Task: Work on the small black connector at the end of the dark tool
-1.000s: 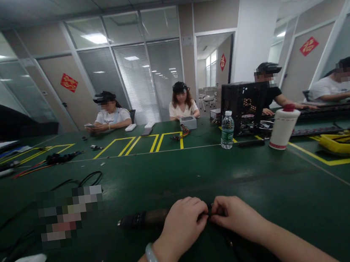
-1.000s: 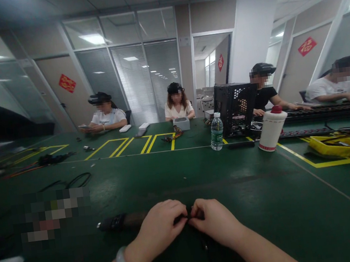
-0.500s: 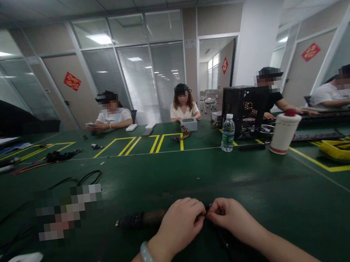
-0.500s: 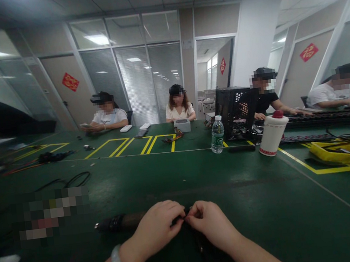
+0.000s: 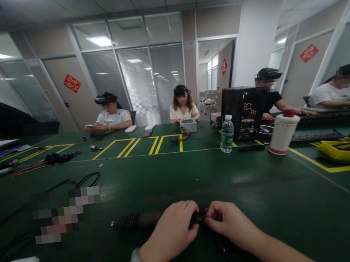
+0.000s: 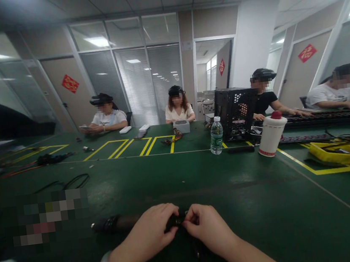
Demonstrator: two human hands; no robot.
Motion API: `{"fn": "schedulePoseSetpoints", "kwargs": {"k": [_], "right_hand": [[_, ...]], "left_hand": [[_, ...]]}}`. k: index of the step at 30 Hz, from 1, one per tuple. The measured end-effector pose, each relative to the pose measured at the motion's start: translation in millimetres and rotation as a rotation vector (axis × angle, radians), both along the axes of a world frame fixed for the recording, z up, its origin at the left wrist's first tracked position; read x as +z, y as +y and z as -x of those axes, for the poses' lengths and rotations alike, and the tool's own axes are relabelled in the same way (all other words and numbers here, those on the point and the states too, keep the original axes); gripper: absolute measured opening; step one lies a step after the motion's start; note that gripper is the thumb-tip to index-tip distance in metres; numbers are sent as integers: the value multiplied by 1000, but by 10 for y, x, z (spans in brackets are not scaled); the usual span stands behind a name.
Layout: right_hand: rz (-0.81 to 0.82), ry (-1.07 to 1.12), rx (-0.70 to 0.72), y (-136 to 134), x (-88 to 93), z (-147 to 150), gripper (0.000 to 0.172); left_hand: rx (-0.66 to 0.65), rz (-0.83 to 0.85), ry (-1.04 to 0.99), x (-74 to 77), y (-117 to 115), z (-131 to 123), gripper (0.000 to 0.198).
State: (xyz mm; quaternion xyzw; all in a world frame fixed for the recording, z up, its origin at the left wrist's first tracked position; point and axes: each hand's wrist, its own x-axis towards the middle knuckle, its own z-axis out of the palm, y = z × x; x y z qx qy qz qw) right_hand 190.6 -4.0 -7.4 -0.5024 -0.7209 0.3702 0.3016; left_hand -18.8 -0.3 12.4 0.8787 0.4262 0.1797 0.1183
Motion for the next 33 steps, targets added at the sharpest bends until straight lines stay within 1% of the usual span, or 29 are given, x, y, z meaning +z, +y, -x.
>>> {"fn": "schedulePoseSetpoints", "kwargs": {"k": [5, 10, 16, 22, 28, 33], "right_hand": [[-8, 7, 5, 27, -73, -16, 5], [-16, 35, -13, 63, -114, -14, 6], [-49, 25, -16, 69, -87, -6, 6], [-56, 11, -34, 55, -69, -13, 7], [-61, 8, -36, 77, -101, -33, 7], [-46, -20, -25, 109, -90, -61, 5]], "left_hand": [[9, -1, -2, -66, 21, -31, 16], [9, -46, -14, -82, 55, -86, 14], [5, -87, -24, -93, 26, -145, 12], [34, -102, -38, -97, 23, -203, 12], [51, -76, -58, -53, 9, -184, 13], [41, -83, -56, -69, 14, -183, 11]]}}
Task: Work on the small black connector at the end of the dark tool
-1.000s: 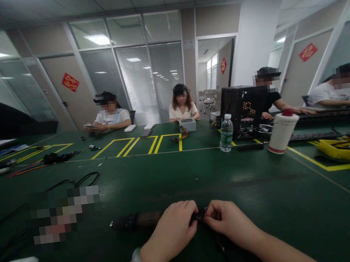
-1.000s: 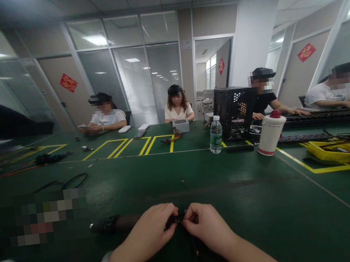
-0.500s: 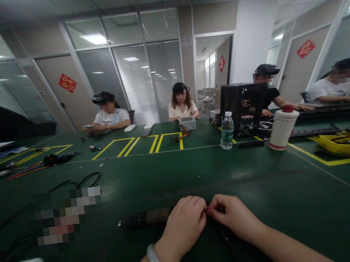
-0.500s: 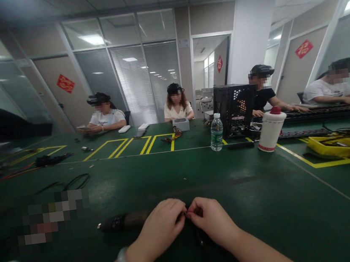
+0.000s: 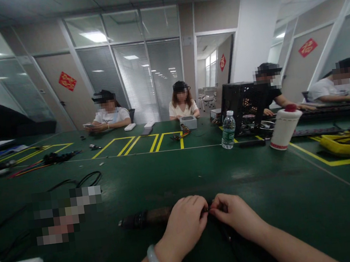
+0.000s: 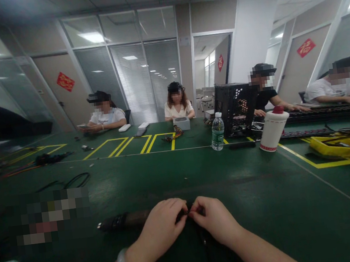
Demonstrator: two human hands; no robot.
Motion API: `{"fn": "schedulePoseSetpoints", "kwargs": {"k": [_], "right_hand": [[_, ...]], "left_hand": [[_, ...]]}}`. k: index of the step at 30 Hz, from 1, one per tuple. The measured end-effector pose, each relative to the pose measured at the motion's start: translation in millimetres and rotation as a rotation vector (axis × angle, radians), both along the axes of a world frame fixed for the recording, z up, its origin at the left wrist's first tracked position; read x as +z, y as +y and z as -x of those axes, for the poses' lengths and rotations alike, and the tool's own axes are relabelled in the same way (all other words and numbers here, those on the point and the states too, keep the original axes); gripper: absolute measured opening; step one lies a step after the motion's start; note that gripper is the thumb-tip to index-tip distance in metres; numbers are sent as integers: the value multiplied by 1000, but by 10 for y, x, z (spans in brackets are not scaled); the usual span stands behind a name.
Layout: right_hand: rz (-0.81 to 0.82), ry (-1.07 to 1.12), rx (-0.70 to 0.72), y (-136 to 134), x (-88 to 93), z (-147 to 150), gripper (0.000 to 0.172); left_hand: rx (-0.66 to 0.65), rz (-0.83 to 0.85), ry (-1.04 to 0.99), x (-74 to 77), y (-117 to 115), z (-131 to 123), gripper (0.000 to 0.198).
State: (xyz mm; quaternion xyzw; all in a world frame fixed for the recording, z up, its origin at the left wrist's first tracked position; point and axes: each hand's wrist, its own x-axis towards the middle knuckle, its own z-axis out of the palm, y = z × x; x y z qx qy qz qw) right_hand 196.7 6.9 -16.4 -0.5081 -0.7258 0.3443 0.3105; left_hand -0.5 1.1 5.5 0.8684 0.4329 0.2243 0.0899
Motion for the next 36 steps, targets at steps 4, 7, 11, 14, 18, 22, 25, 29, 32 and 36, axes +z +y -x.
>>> {"fn": "schedulePoseSetpoints", "kwargs": {"k": [4, 7, 11, 14, 18, 22, 25, 29, 32, 36], "right_hand": [[3, 3, 31, 14, 14, -20, 6], [17, 13, 43, 19, 21, -32, 5], [30, 14, 46, 18, 13, -40, 5], [30, 11, 46, 13, 3, -39, 4], [24, 21, 49, 9, 7, -31, 5], [23, 13, 42, 11, 9, -27, 4], [27, 9, 40, 12, 0, -26, 5], [24, 6, 49, 10, 1, -23, 4], [15, 8, 50, 11, 4, -23, 5], [10, 14, 50, 15, 0, -32, 5]], "left_hand": [[-18, 0, 5, -5, 7, -4, 13], [-20, -1, 10, 7, 0, -4, 15], [7, 7, 7, 13, -9, -6, 16], [10, 3, 21, 6, -6, -9, 10], [-12, -8, 34, 5, -2, -13, 13], [3, 3, 9, 25, -17, -14, 19], [23, 3, 4, 35, -28, -13, 16], [-10, -2, 4, 18, -16, -6, 15], [-35, -13, 3, -1, -6, -4, 17], [-4, -28, -25, 3, -17, -8, 22]]}}
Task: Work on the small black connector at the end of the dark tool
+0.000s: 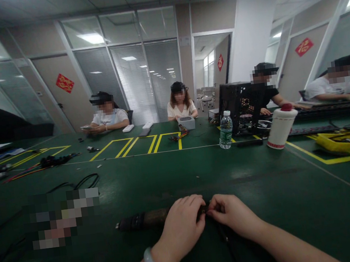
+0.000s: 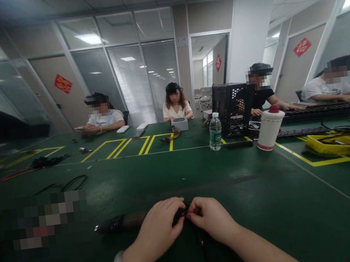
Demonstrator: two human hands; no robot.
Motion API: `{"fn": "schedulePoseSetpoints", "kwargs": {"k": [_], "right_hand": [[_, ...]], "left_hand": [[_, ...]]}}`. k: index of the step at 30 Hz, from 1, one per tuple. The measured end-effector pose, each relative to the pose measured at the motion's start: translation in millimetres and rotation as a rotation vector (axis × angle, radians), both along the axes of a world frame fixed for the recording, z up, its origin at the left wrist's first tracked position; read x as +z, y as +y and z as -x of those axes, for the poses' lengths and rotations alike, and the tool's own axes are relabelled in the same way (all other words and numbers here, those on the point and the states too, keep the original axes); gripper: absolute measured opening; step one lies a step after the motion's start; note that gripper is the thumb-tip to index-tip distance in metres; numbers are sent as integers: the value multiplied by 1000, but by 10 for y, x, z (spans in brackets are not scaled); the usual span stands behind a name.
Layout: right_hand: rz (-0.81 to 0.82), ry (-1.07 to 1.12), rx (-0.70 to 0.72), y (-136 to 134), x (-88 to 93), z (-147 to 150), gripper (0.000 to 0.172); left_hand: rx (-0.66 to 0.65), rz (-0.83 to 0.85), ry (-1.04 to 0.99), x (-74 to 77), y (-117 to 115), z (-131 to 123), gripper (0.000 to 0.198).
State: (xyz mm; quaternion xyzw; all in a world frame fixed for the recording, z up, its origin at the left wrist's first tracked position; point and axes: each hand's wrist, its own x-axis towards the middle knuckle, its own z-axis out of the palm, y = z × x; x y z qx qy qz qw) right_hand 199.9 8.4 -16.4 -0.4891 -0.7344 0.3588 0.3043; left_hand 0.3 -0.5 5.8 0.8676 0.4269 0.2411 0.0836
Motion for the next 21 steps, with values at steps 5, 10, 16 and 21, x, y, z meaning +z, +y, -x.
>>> {"fn": "schedulePoseSetpoints", "kwargs": {"k": [5, 10, 16, 21], "right_hand": [[1, -9, 2, -3, 7, -1, 5], [1, -15, -8, -3, 1, 2, 5], [5, -10, -6, 1, -8, -2, 6], [5, -1, -5, 1, -8, 6, 6]], "left_hand": [[-6, -16, -6, 17, 0, 4, 14], [-45, -55, -5, 34, -2, 9, 17], [-27, -57, -41, 47, -22, 7, 18], [2, -28, -31, 16, 6, 22, 15]]}}
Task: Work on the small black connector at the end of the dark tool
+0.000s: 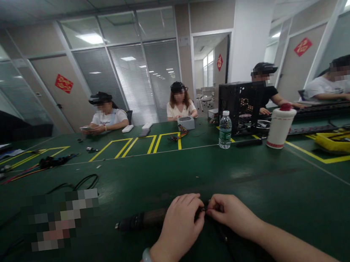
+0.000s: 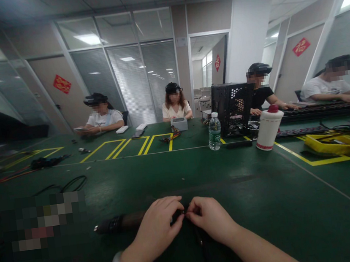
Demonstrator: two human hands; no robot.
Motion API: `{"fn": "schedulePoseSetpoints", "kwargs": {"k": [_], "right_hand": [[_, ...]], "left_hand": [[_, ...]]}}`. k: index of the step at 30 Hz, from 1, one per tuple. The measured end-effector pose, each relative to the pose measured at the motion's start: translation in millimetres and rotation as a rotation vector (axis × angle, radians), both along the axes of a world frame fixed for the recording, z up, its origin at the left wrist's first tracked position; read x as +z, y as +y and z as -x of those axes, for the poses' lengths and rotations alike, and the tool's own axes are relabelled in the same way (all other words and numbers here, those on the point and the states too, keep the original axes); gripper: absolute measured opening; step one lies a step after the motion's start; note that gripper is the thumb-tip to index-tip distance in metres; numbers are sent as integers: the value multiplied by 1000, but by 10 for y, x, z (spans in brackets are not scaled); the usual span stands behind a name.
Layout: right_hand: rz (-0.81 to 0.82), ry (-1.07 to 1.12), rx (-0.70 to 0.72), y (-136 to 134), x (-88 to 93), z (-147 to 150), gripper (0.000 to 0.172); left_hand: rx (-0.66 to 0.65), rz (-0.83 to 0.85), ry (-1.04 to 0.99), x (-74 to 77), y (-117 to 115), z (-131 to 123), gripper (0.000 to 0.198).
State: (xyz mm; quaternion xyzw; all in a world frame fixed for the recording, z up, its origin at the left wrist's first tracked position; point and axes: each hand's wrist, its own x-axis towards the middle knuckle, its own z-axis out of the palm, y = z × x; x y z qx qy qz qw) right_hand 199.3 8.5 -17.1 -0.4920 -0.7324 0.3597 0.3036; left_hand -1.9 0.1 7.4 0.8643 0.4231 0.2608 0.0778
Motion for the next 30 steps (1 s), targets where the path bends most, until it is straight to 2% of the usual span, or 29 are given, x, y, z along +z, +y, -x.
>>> {"fn": "schedulePoseSetpoints", "kwargs": {"k": [9, 17, 24, 30], "right_hand": [[15, 25, -45, -25, 0, 29, 8], [78, 52, -2, -25, 2, 9, 6], [73, 23, -22, -46, 51, 15, 4], [44, 13, -34, -34, 25, 14, 5]], "left_hand": [[-14, 32, 95, -16, 20, -8, 9], [-15, 46, 74, 13, 25, -7, 9], [-13, 57, 51, 9, 30, -4, 10], [20, 73, 32, 20, 5, -7, 15]]}}
